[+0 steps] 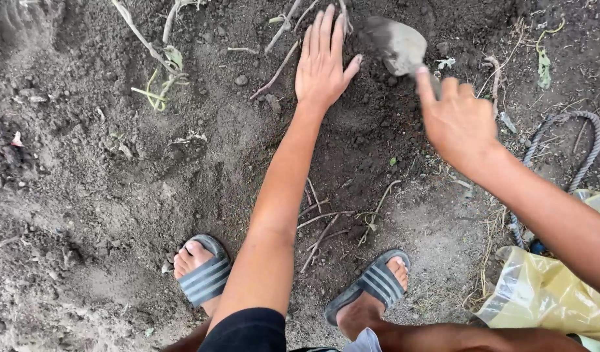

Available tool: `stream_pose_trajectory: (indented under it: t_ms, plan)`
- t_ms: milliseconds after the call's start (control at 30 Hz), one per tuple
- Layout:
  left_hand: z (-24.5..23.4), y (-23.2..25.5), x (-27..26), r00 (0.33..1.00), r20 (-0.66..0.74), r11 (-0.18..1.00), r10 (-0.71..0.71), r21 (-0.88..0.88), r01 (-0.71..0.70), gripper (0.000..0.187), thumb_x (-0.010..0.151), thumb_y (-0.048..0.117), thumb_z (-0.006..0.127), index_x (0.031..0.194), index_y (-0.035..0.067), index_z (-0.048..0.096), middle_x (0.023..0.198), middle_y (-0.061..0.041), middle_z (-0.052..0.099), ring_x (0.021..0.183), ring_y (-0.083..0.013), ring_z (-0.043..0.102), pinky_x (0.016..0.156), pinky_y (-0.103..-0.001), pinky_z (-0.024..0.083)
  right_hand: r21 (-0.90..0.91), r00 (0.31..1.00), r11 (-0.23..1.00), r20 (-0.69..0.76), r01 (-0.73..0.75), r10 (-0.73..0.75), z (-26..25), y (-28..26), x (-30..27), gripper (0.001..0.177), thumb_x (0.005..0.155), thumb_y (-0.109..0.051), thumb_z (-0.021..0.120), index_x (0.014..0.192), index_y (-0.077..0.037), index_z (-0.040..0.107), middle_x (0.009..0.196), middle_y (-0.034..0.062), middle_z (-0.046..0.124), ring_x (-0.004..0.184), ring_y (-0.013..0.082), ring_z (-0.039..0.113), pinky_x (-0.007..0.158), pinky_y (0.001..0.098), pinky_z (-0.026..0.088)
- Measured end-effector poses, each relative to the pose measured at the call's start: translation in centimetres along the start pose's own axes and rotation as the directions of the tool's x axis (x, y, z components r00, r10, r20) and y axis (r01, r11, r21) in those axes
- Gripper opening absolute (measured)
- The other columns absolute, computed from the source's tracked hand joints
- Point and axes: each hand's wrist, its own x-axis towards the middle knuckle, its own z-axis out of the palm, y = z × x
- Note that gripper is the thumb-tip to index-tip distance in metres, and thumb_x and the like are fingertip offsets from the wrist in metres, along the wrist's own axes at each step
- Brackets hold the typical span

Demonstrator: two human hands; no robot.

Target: Planting plant cuttings into the soil using a hand trowel to dig small holes.

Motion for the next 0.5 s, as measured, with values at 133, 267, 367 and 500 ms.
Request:
stream_pose_trajectory:
  t_ms: [133, 267, 367, 500]
  plan:
    - [-3.2, 0.5, -0.1, 0.995, 0.098, 0.996, 0.016, 0.087, -0.025, 0.077, 0.122, 0.063, 0.036, 0.167, 0.005, 0.013, 0.170, -0.015, 0.004, 0.160, -0.0281, 0.009, 0.134, -0.042, 0.017, 0.018, 0.977, 0.998, -0.206, 0.056, -0.051, 2.0, 2.5, -1.2, 0.066, 0.095, -0.011, 0.045, 0.160, -0.012, 0.033, 0.089, 0.0115, 0.059, 0.041, 0.0197, 0.064, 0.033, 0.0338, 0.052]
    - [-3.8, 0.5, 0.0, 0.975, 0.220, 0.999, -0.021, 0.043, 0.011, 0.086, 0.114, 0.067, 0.026, 0.166, 0.001, 0.009, 0.170, -0.016, 0.000, 0.160, -0.0273, 0.002, 0.133, -0.043, 0.007, 0.696, 0.989, 0.718, 0.099, 0.009, -0.108, -1.2, 2.1, -1.0, 0.064, 0.102, -0.006, 0.047, 0.161, -0.007, 0.022, 0.096, 0.0277, 0.058, 0.054, 0.0257, 0.056, 0.045, 0.0342, 0.053]
    - [-3.4, 0.5, 0.1, 0.962, 0.274, 0.998, -0.006, 0.058, -0.010, 0.091, 0.110, 0.070, 0.023, 0.166, 0.000, 0.006, 0.170, -0.017, -0.003, 0.159, -0.0283, -0.002, 0.132, -0.044, 0.004, 0.728, 0.979, 0.685, 0.127, 0.018, -0.160, -0.7, 1.3, 0.4, 0.070, 0.100, -0.004, 0.050, 0.162, -0.013, 0.020, 0.091, 0.0224, 0.060, 0.055, 0.0212, 0.053, 0.042, 0.0277, 0.049]
    - [-4.1, -0.6, 0.0, 0.914, 0.401, 0.980, 0.062, 0.148, -0.131, 0.104, 0.101, 0.081, 0.015, 0.166, 0.002, -0.003, 0.170, -0.015, -0.011, 0.157, -0.0289, -0.011, 0.131, -0.043, 0.002, 0.614, 0.974, 0.768, -0.008, 0.184, -0.227, 2.5, 2.0, 1.7, 0.077, 0.097, -0.005, 0.054, 0.165, -0.011, 0.019, 0.087, 0.0236, 0.063, 0.055, 0.0273, 0.056, 0.047, 0.0380, 0.054]
